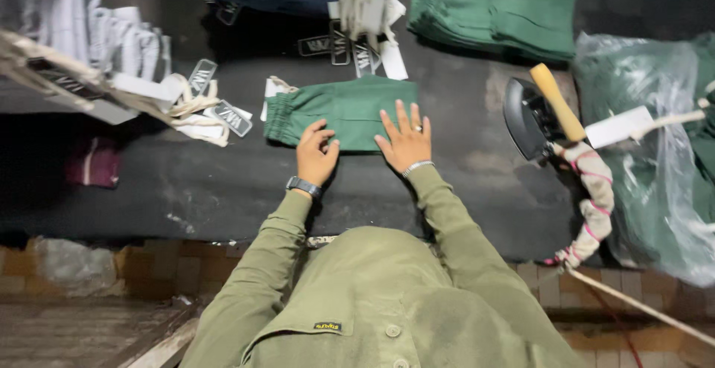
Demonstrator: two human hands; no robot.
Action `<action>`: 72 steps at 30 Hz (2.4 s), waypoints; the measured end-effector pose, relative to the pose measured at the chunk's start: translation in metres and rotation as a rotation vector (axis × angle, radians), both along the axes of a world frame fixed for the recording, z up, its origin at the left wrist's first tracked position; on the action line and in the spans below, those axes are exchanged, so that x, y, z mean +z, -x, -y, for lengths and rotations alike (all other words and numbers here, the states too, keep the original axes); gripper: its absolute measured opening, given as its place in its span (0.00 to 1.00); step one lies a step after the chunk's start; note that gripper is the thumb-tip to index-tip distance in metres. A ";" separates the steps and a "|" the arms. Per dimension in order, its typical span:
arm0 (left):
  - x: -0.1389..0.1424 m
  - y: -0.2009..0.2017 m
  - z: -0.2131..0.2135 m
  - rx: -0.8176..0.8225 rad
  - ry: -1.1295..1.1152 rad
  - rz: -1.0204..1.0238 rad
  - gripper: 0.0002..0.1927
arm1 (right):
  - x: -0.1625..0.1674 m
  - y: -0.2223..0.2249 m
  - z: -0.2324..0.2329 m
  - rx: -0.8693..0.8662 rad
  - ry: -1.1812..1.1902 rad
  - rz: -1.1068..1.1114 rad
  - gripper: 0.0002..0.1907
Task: The person irons a pair of green sweatpants on a table, then folds them and places them on a stack. The person repeats this process with several more pairs of green sweatpants.
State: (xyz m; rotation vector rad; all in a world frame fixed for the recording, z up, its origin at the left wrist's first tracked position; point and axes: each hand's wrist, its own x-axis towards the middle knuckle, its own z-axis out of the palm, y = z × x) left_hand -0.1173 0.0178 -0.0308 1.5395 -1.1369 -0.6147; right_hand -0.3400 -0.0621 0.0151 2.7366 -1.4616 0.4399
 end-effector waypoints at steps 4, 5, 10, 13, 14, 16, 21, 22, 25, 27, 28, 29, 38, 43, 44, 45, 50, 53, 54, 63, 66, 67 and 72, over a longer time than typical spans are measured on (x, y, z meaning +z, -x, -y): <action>-0.002 -0.003 0.004 0.015 0.106 0.009 0.10 | -0.014 -0.004 -0.006 -0.028 -0.020 -0.048 0.34; -0.001 -0.003 0.005 0.034 0.133 0.127 0.10 | -0.018 -0.004 -0.006 -0.039 -0.053 -0.060 0.35; 0.017 -0.014 0.001 0.115 0.160 0.005 0.10 | -0.036 0.010 0.007 0.053 -0.203 0.327 0.27; 0.034 -0.038 -0.007 0.394 0.191 0.419 0.08 | -0.043 0.023 0.015 -0.211 -0.308 0.794 0.21; 0.039 -0.047 -0.009 0.437 0.126 0.441 0.11 | -0.044 0.027 0.018 -0.255 -0.543 0.840 0.21; 0.047 -0.073 -0.012 0.511 -0.007 0.480 0.18 | -0.043 0.035 0.018 -0.349 -1.019 0.908 0.22; 0.044 -0.106 -0.009 0.430 -0.526 0.544 0.26 | -0.034 0.034 0.010 -0.300 -0.714 0.692 0.15; 0.040 -0.108 -0.006 0.391 -0.560 0.556 0.26 | -0.032 0.033 0.008 -0.307 -0.680 0.723 0.14; 0.028 -0.108 0.003 0.360 -0.351 0.378 0.29 | -0.024 0.033 0.002 -0.219 -0.654 0.858 0.13; 0.022 -0.105 0.008 0.284 -0.279 0.123 0.30 | -0.016 0.042 -0.002 -0.077 -0.309 0.805 0.11; 0.018 -0.100 0.013 0.270 -0.277 0.154 0.29 | -0.011 0.051 -0.005 -0.084 -0.271 0.812 0.11; 0.019 -0.094 0.015 0.021 -0.216 -0.229 0.27 | -0.004 0.060 -0.006 -0.093 -0.226 0.822 0.11; 0.096 -0.008 0.089 -0.135 0.060 -0.338 0.18 | 0.094 0.174 0.025 -0.163 -0.386 0.885 0.07; 0.146 0.050 0.163 -0.247 0.250 -0.409 0.19 | 0.134 0.227 0.079 -0.299 -0.143 0.875 0.07; 0.157 0.069 0.187 -0.287 0.325 -0.485 0.20 | 0.141 0.238 0.103 -0.264 -0.019 0.882 0.07; 0.169 0.082 0.209 -0.334 0.387 -0.559 0.22 | 0.144 0.246 0.123 -0.237 0.098 0.890 0.07; 0.160 0.138 0.300 -0.374 0.223 -0.528 0.22 | 0.117 0.273 0.205 -0.497 0.017 1.030 0.14; 0.126 0.156 0.329 -0.350 0.073 -0.392 0.23 | 0.088 0.268 0.206 -0.621 0.135 1.038 0.16; 0.121 0.157 0.335 -0.326 -0.011 -0.346 0.23 | 0.078 0.266 0.191 -0.630 0.237 1.035 0.16; 0.092 0.150 0.334 -0.279 -0.132 -0.405 0.23 | 0.072 0.244 0.096 -0.624 0.289 0.834 0.07; 0.096 0.151 0.338 -0.250 -0.147 -0.356 0.22 | 0.078 0.274 0.165 -0.723 0.111 0.879 0.11; 0.096 0.151 0.338 -0.255 -0.125 -0.364 0.22 | 0.078 0.283 0.190 -0.728 0.050 0.855 0.12; 0.101 0.150 0.340 -0.279 -0.045 -0.467 0.22 | 0.074 0.288 0.251 -0.626 -0.278 0.677 0.16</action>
